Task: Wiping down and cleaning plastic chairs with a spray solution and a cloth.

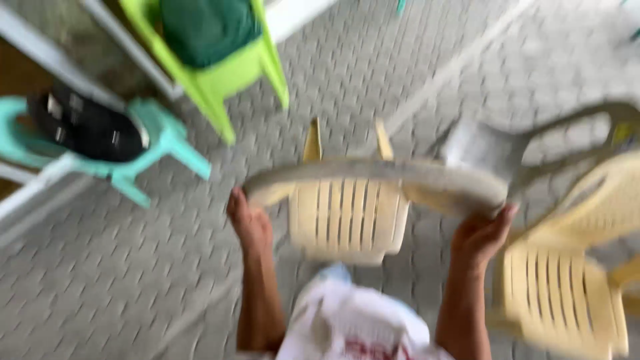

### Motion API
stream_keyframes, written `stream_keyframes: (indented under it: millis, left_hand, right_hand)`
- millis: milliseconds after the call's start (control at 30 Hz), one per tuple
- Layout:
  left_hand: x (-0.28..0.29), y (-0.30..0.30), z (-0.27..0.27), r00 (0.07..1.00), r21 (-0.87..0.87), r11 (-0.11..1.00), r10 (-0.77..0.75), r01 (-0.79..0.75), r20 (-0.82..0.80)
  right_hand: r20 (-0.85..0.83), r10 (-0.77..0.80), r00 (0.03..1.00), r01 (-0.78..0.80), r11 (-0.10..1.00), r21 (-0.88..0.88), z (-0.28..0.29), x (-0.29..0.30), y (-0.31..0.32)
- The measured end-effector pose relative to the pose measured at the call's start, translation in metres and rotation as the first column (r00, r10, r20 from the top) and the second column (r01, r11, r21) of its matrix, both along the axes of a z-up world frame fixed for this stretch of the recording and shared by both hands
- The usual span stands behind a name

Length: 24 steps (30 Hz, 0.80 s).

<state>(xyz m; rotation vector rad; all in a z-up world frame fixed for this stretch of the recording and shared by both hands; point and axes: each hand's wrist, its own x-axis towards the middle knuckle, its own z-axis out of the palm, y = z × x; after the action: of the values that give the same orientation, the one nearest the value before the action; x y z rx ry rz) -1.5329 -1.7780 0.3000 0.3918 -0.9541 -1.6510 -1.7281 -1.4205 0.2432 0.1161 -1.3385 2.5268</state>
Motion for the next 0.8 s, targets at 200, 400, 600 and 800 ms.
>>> stream_keyframes:
  millis: [200, 400, 600, 800]
  left_hand:
    - [-0.164, -0.094, 0.031, 0.954, -0.063, 0.953, -0.299, 0.297, -0.030]
    - [-0.360, -0.153, 0.008, 0.952, -0.050, 0.954, -0.298, 0.295, -0.065]
    - [-0.584, -0.260, 0.000, 1.000, 0.002, 1.000, 0.009, -0.010, 0.029]
    - [-0.708, -0.345, 0.007, 0.993, 0.030, 0.993, 0.111, -0.113, 0.048]
  right_hand:
    - [0.077, -0.006, 0.997, 0.010, 0.999, -0.051, 0.051, -0.148, -0.081]
    - [0.107, -0.046, 0.993, 0.046, 0.999, 0.004, 0.044, -0.355, -0.152]
    - [0.010, 0.039, 0.999, -0.040, 0.998, 0.049, 0.025, -0.647, -0.278]
    - [-0.053, 0.162, 0.985, -0.159, 0.985, 0.064, 0.073, -0.798, -0.408]
